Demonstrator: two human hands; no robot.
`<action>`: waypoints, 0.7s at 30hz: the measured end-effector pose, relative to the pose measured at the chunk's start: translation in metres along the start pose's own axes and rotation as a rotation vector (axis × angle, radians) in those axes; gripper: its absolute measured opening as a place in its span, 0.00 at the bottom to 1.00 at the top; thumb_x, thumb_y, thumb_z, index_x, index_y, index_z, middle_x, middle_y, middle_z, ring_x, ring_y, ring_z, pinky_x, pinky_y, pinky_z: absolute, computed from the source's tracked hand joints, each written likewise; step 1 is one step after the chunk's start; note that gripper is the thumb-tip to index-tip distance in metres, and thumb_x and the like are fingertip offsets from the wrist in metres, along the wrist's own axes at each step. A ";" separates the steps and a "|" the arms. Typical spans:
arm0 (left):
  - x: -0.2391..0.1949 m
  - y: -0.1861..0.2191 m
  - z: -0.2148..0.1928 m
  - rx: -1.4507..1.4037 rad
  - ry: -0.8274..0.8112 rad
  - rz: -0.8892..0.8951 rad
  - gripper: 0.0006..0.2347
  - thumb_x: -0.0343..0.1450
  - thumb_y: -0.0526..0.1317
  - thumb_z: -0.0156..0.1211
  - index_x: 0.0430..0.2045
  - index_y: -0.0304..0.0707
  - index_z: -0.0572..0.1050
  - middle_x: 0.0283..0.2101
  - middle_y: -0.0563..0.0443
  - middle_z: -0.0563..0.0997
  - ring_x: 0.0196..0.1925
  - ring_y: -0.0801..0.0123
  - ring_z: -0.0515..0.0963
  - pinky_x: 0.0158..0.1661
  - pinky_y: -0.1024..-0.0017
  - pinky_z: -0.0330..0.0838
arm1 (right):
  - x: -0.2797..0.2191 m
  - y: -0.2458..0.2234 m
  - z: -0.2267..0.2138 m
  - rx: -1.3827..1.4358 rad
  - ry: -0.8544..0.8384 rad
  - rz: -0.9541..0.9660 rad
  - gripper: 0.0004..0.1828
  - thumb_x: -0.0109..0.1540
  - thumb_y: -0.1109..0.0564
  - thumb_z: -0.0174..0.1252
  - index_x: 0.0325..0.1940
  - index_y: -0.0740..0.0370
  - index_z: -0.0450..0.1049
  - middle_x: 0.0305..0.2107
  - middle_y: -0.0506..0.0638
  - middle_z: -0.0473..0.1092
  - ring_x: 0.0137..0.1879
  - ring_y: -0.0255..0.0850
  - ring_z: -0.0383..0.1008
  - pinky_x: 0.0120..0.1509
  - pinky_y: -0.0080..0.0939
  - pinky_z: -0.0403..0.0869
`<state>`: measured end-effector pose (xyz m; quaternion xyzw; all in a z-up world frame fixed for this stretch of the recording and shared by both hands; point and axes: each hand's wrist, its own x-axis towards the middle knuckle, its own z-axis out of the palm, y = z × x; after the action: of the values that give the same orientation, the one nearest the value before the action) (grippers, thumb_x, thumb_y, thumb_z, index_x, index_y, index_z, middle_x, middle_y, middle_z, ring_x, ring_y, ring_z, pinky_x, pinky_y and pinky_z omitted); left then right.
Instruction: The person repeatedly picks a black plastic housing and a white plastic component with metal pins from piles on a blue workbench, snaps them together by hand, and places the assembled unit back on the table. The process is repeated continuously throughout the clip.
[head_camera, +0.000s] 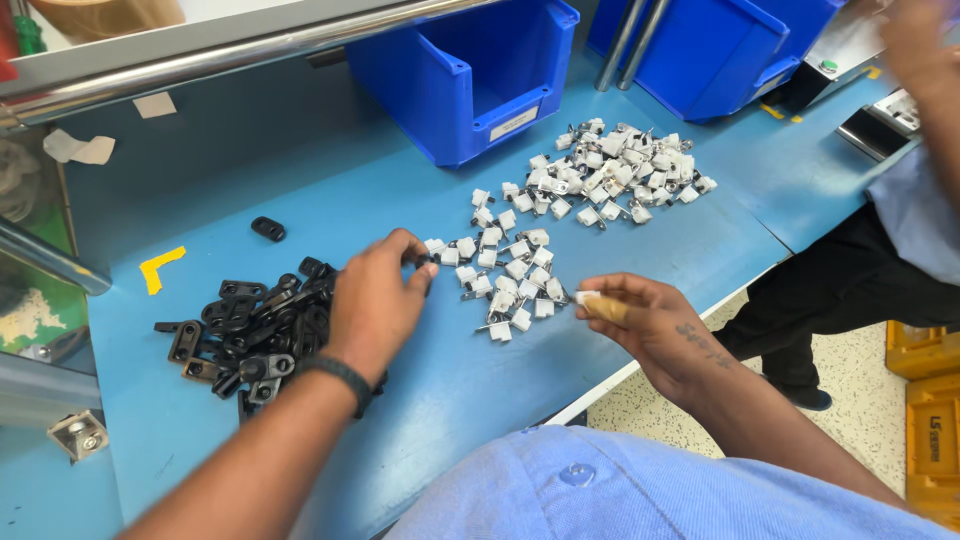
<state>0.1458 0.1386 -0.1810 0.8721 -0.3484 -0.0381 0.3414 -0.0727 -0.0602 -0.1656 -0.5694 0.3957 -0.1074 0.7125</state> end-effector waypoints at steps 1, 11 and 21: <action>-0.010 0.008 0.002 -0.163 -0.011 -0.066 0.09 0.68 0.41 0.66 0.39 0.40 0.80 0.38 0.50 0.85 0.44 0.64 0.83 0.47 0.66 0.72 | -0.003 -0.006 0.006 0.026 -0.038 -0.011 0.10 0.63 0.63 0.54 0.48 0.67 0.74 0.41 0.53 0.75 0.49 0.40 0.78 0.60 0.40 0.75; -0.060 0.091 -0.021 -1.075 -0.207 -0.310 0.12 0.70 0.36 0.61 0.46 0.32 0.81 0.36 0.52 0.85 0.36 0.77 0.80 0.39 0.76 0.75 | -0.045 -0.058 0.044 -0.193 -0.172 -0.419 0.21 0.54 0.68 0.65 0.51 0.67 0.76 0.45 0.51 0.75 0.47 0.36 0.76 0.54 0.38 0.76; -0.055 0.127 -0.042 -1.047 -0.201 -0.281 0.12 0.70 0.38 0.61 0.44 0.32 0.82 0.33 0.54 0.85 0.34 0.80 0.79 0.37 0.79 0.74 | -0.083 -0.083 0.045 -0.815 -0.029 -1.021 0.15 0.56 0.64 0.70 0.47 0.62 0.82 0.39 0.50 0.77 0.46 0.39 0.79 0.49 0.37 0.76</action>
<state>0.0433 0.1306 -0.0797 0.6159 -0.1939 -0.3348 0.6862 -0.0720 -0.0046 -0.0528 -0.9116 0.0747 -0.2661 0.3043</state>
